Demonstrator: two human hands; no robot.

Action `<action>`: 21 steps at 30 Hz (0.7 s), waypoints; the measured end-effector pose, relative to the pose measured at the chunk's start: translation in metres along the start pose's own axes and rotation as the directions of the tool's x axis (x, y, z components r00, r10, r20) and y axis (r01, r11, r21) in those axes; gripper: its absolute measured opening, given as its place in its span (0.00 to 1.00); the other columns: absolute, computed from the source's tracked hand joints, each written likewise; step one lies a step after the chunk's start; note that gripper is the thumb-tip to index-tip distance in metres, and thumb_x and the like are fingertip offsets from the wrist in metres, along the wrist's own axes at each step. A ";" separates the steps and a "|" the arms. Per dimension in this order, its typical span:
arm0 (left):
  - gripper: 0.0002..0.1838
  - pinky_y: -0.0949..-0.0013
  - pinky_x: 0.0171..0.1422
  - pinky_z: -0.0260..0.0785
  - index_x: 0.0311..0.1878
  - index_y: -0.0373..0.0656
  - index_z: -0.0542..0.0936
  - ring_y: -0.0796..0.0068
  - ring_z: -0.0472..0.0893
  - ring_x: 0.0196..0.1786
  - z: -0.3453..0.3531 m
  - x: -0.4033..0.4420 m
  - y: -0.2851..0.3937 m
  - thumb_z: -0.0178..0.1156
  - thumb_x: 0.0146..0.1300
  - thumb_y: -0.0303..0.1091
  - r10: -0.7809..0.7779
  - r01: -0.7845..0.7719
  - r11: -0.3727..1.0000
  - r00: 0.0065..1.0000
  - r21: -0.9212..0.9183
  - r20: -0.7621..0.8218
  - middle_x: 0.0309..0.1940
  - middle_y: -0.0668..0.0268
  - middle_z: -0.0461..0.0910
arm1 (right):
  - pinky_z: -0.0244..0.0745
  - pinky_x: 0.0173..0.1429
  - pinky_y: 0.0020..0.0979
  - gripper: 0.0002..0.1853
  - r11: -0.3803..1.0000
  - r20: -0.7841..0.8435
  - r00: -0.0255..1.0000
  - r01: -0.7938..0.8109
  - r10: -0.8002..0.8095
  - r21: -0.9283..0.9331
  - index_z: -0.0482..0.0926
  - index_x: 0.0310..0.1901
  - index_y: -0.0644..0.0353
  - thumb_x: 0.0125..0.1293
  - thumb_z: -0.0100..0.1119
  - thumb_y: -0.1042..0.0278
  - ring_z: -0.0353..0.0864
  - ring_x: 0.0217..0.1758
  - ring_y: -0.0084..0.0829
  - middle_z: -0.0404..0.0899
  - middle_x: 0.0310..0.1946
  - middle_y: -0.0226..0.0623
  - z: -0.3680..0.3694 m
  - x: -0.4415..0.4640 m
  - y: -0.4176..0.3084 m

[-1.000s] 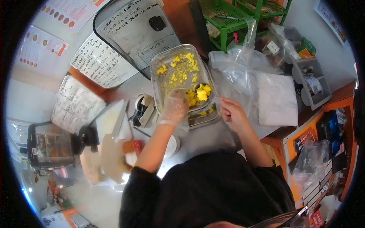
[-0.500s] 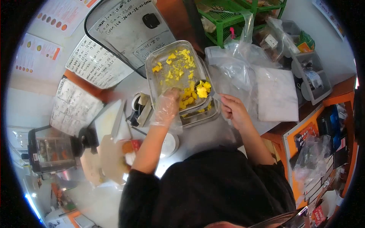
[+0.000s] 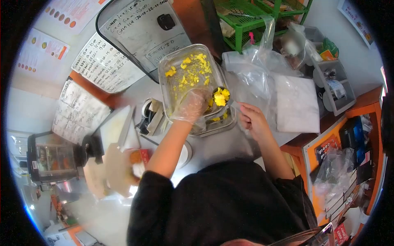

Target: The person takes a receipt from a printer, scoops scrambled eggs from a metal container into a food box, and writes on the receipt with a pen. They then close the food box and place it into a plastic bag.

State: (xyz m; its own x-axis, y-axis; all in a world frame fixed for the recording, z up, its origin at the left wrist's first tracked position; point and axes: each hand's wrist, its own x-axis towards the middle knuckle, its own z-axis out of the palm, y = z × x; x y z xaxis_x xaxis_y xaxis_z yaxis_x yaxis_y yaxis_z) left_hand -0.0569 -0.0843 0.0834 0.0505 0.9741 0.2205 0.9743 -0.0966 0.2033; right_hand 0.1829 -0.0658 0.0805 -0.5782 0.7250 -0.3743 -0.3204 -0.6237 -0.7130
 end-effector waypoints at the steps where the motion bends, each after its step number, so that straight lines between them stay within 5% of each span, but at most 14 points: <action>1: 0.09 0.57 0.46 0.75 0.39 0.46 0.81 0.55 0.81 0.40 -0.004 -0.003 -0.001 0.53 0.57 0.27 0.005 -0.005 1.000 1.000 -0.002 0.003 0.37 0.57 0.81 | 0.44 0.21 0.19 0.18 1.000 0.006 1.000 -0.006 0.006 0.009 0.72 0.57 0.63 0.69 0.53 0.65 0.51 0.18 0.13 0.57 0.19 0.19 -0.002 0.000 0.000; 4: 0.08 0.58 0.47 0.75 0.39 0.47 0.82 0.56 0.82 0.41 -0.021 -0.013 -0.003 0.56 0.58 0.28 -0.036 0.037 0.999 0.999 -0.016 0.040 0.38 0.57 0.82 | 0.44 0.21 0.19 0.19 1.000 -0.020 1.000 0.001 -0.001 -0.007 0.72 0.57 0.63 0.69 0.53 0.64 0.51 0.17 0.14 0.57 0.19 0.19 -0.002 0.001 0.003; 6: 0.10 0.59 0.49 0.75 0.44 0.46 0.83 0.57 0.82 0.44 -0.039 -0.020 0.005 0.60 0.58 0.29 -0.120 0.030 0.873 0.981 -0.487 -0.155 0.41 0.58 0.83 | 0.44 0.21 0.19 0.19 1.000 -0.008 1.000 -0.009 0.009 -0.018 0.72 0.58 0.64 0.69 0.53 0.64 0.51 0.18 0.14 0.57 0.19 0.19 0.002 0.002 0.004; 9: 0.13 0.62 0.53 0.73 0.48 0.45 0.82 0.60 0.82 0.48 -0.050 -0.020 0.013 0.62 0.59 0.31 -0.222 0.049 0.673 0.965 -0.738 -0.139 0.44 0.58 0.83 | 0.44 0.21 0.19 0.20 0.999 0.055 0.998 -0.032 0.033 -0.025 0.71 0.58 0.65 0.69 0.52 0.63 0.52 0.18 0.14 0.57 0.18 0.19 0.013 0.006 0.010; 10: 0.13 0.62 0.53 0.73 0.48 0.45 0.82 0.60 0.82 0.48 -0.051 -0.020 0.010 0.62 0.59 0.31 -0.229 0.053 0.673 0.963 -0.738 -0.140 0.44 0.58 0.83 | 0.44 0.20 0.19 0.20 0.999 0.101 0.994 -0.039 0.041 -0.020 0.71 0.58 0.65 0.69 0.52 0.63 0.52 0.17 0.14 0.57 0.18 0.18 0.016 0.008 0.013; 12: 0.14 0.64 0.57 0.71 0.51 0.45 0.81 0.62 0.81 0.51 -0.051 -0.017 0.005 0.61 0.62 0.31 0.179 -0.198 0.969 0.975 -0.150 -0.131 0.47 0.58 0.82 | 0.43 0.20 0.19 0.20 0.999 0.113 0.993 -0.041 0.044 -0.028 0.71 0.58 0.65 0.69 0.52 0.63 0.52 0.17 0.14 0.57 0.18 0.18 0.023 0.011 0.018; 13: 0.14 0.64 0.57 0.71 0.51 0.45 0.81 0.62 0.81 0.51 -0.053 -0.018 0.005 0.61 0.62 0.31 0.175 -0.195 0.969 0.975 -0.150 -0.134 0.47 0.58 0.82 | 0.43 0.20 0.19 0.20 0.999 0.120 0.992 -0.037 0.041 -0.031 0.71 0.58 0.66 0.69 0.52 0.63 0.52 0.17 0.14 0.57 0.18 0.18 0.024 0.012 0.019; 15: 0.14 0.63 0.58 0.71 0.52 0.47 0.80 0.61 0.80 0.52 -0.058 -0.020 0.004 0.60 0.63 0.34 -0.003 -0.081 0.806 0.990 -0.587 -0.141 0.49 0.56 0.81 | 0.43 0.20 0.19 0.20 0.999 0.116 0.992 -0.039 0.040 -0.011 0.71 0.58 0.66 0.69 0.51 0.63 0.51 0.17 0.14 0.57 0.18 0.18 0.025 0.011 0.019; 16: 0.14 0.63 0.58 0.71 0.52 0.47 0.80 0.61 0.80 0.52 -0.057 -0.023 -0.002 0.60 0.63 0.34 0.003 -0.084 0.804 0.990 -0.589 -0.138 0.49 0.56 0.81 | 0.43 0.20 0.19 0.20 0.999 0.110 0.993 -0.040 0.039 0.014 0.71 0.58 0.65 0.70 0.51 0.63 0.51 0.17 0.14 0.56 0.18 0.18 0.024 0.010 0.019; 18: 0.14 0.61 0.58 0.71 0.52 0.45 0.80 0.59 0.79 0.52 -0.052 -0.032 -0.019 0.60 0.62 0.34 -0.282 0.007 0.206 0.958 -0.979 -0.052 0.49 0.56 0.80 | 0.43 0.20 0.19 0.20 0.999 0.117 0.992 -0.043 0.040 0.027 0.71 0.58 0.65 0.70 0.51 0.63 0.51 0.17 0.14 0.57 0.18 0.18 0.015 0.010 0.017; 19: 0.14 0.61 0.58 0.71 0.52 0.45 0.80 0.59 0.79 0.52 -0.059 -0.032 -0.019 0.60 0.62 0.34 -0.279 0.011 0.204 0.959 -0.979 -0.047 0.49 0.56 0.80 | 0.43 0.20 0.19 0.19 0.998 0.135 0.990 -0.046 0.041 0.033 0.71 0.58 0.65 0.70 0.51 0.63 0.51 0.17 0.14 0.57 0.18 0.18 0.011 0.010 0.015; 20: 0.15 0.60 0.57 0.72 0.51 0.44 0.79 0.57 0.79 0.51 -0.073 -0.030 -0.016 0.61 0.61 0.35 -0.164 0.161 0.656 0.984 -0.738 0.068 0.48 0.55 0.80 | 0.43 0.20 0.19 0.19 0.998 0.133 0.990 -0.047 0.042 0.035 0.71 0.58 0.65 0.70 0.51 0.63 0.51 0.17 0.14 0.57 0.18 0.18 0.009 0.009 0.013; 21: 0.15 0.59 0.56 0.72 0.50 0.44 0.79 0.56 0.79 0.50 -0.080 -0.029 -0.015 0.61 0.60 0.35 -0.119 0.183 0.941 0.967 -0.286 0.225 0.46 0.54 0.80 | 0.43 0.20 0.19 0.19 0.999 0.098 0.995 -0.039 0.036 0.028 0.70 0.58 0.65 0.70 0.51 0.63 0.51 0.17 0.13 0.57 0.18 0.19 0.009 0.007 0.010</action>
State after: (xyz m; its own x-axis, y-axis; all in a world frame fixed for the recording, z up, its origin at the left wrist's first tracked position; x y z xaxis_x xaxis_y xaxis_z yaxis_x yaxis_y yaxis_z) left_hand -0.0902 -0.1275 0.1506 -0.0182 0.9995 -0.0256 0.8630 0.0286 0.5044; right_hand 0.1688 -0.0696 0.0762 -0.6602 0.6697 -0.3402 -0.3184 -0.6597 -0.6808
